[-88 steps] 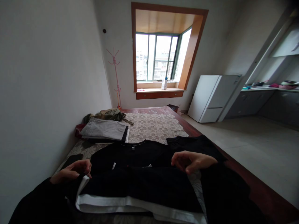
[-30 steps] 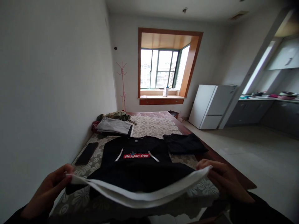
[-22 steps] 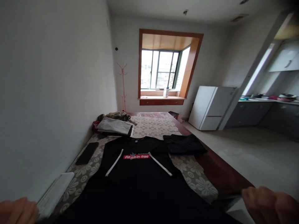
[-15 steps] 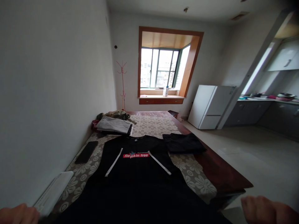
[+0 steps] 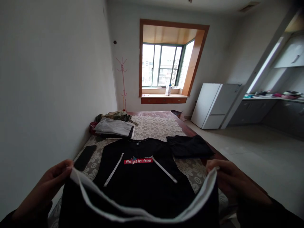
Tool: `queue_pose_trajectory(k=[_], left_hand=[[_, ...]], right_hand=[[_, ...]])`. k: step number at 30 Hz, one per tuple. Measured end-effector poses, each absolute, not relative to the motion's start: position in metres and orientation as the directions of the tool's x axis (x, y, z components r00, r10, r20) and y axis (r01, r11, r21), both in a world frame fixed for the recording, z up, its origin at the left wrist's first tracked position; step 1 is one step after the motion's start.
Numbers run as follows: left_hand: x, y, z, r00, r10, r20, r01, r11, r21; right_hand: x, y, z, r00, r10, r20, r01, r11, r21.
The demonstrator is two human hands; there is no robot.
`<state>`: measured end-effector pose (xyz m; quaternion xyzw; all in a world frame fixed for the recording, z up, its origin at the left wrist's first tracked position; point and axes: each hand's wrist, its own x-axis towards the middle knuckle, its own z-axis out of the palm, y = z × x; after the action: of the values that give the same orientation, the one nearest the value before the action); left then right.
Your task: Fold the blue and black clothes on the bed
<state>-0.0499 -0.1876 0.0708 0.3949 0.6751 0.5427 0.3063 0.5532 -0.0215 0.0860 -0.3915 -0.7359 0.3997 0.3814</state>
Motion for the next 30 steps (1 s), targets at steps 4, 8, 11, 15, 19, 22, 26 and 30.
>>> queue_pose_trajectory(k=[4,8,11,15,19,22,26,30], left_hand=[[-0.055,-0.110,0.087,-0.580,0.800,0.156,0.365,0.084,0.927],[-0.076,-0.025,0.066,-0.606,0.742,0.286,0.562,0.144,0.815],[-0.092,0.025,0.030,-0.624,0.718,0.309,0.638,0.239,0.732],[-0.102,0.056,-0.016,-0.631,0.728,0.267,0.639,0.292,0.711],[-0.101,0.061,-0.037,-0.637,0.727,0.257,0.664,0.348,0.663],[-0.099,0.060,-0.038,-0.641,0.725,0.253,0.672,0.371,0.641],[-0.096,0.059,-0.036,-0.658,0.698,0.283,0.644,0.326,0.692],[-0.098,0.059,-0.037,-0.686,0.640,0.346,0.610,0.247,0.752]], right_hand=[[0.510,0.058,0.095,-0.456,0.858,0.236,0.309,0.402,-0.862],[0.470,0.156,0.068,-0.413,0.844,0.342,0.421,0.510,-0.750],[0.444,0.207,0.028,-0.334,0.881,0.334,0.582,0.471,-0.663],[0.425,0.232,-0.024,-0.240,0.916,0.323,0.663,0.397,-0.634],[0.425,0.234,-0.046,-0.166,0.926,0.339,0.728,0.347,-0.591],[0.427,0.233,-0.048,-0.176,0.922,0.346,0.754,0.352,-0.555],[0.427,0.232,-0.048,-0.178,0.916,0.359,0.769,0.357,-0.530],[0.427,0.235,-0.051,-0.129,0.925,0.357,0.768,0.321,-0.555]])
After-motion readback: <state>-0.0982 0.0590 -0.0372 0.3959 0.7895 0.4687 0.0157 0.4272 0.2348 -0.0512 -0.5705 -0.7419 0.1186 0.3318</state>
